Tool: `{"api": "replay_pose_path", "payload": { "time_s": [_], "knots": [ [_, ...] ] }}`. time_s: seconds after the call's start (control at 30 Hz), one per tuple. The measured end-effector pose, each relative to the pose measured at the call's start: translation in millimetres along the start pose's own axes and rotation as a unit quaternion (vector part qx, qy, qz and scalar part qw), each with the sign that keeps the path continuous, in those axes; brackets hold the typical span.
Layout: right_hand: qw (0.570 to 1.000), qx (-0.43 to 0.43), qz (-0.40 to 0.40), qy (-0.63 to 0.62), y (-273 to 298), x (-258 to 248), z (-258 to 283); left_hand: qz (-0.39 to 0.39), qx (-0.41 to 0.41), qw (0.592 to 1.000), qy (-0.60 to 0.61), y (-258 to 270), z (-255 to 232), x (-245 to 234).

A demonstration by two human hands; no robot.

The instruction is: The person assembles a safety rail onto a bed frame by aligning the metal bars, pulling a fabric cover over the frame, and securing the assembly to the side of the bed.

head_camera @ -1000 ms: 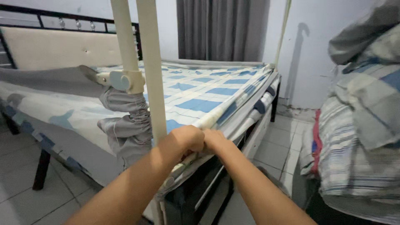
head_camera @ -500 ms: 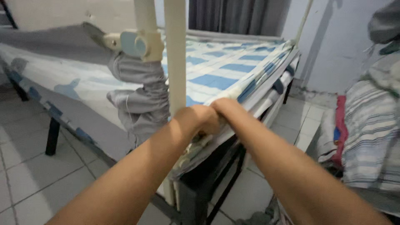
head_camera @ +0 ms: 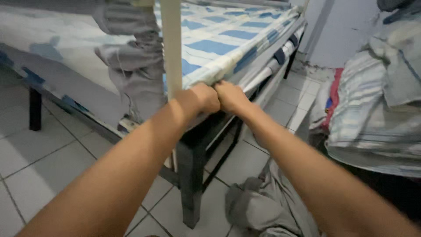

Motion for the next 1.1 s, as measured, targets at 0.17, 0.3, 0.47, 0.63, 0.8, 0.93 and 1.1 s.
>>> {"api": "replay_pose_path", "payload": {
  "time_s": [0.17, 0.3, 0.47, 0.63, 0.8, 0.93, 1.1],
  "knots": [
    [0.834, 0.4, -0.209, -0.318, 77.0, 27.6, -60.5, -0.115, 0.049, 0.992, -0.034, 6.1, -16.9, 9.7],
    [0.342, 0.469, 0.008, -0.814, 91.9, 107.1, -43.6, -0.171, -0.008, 0.985, -0.016, 18.9, -24.7, -1.4],
    [0.168, 0.364, -0.139, -0.906, 80.5, 179.0, -10.7, -0.198, -0.021, 0.98, -0.014, 4.2, -21.9, -10.5],
    [0.129, 0.278, -0.139, -0.942, 77.0, 170.8, -16.1, -0.198, -0.024, 0.98, -0.004, -2.4, -16.6, -6.6],
    [0.161, 0.3, -0.127, -0.932, 79.2, 122.5, -4.3, -0.206, 0.002, 0.979, -0.011, 14.2, -18.4, 9.6],
    [0.144, 0.34, -0.142, -0.919, 66.4, 106.6, 0.0, -0.31, 0.089, 0.946, 0.039, 23.1, -18.6, 27.5],
    [0.243, 0.347, -0.145, -0.894, 50.3, 101.7, -12.4, -0.215, 0.065, 0.974, 0.029, -8.6, -25.0, -9.5]
  ]
}}
Point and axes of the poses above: each hand's wrist, its own y-axis away from the middle knuckle, its own x-axis out of the palm, z = x × y, the point moved 2 cm from there along -y, towards the middle knuckle, and after that the axes turned 1 degree about -y, right-handed, at the moved point
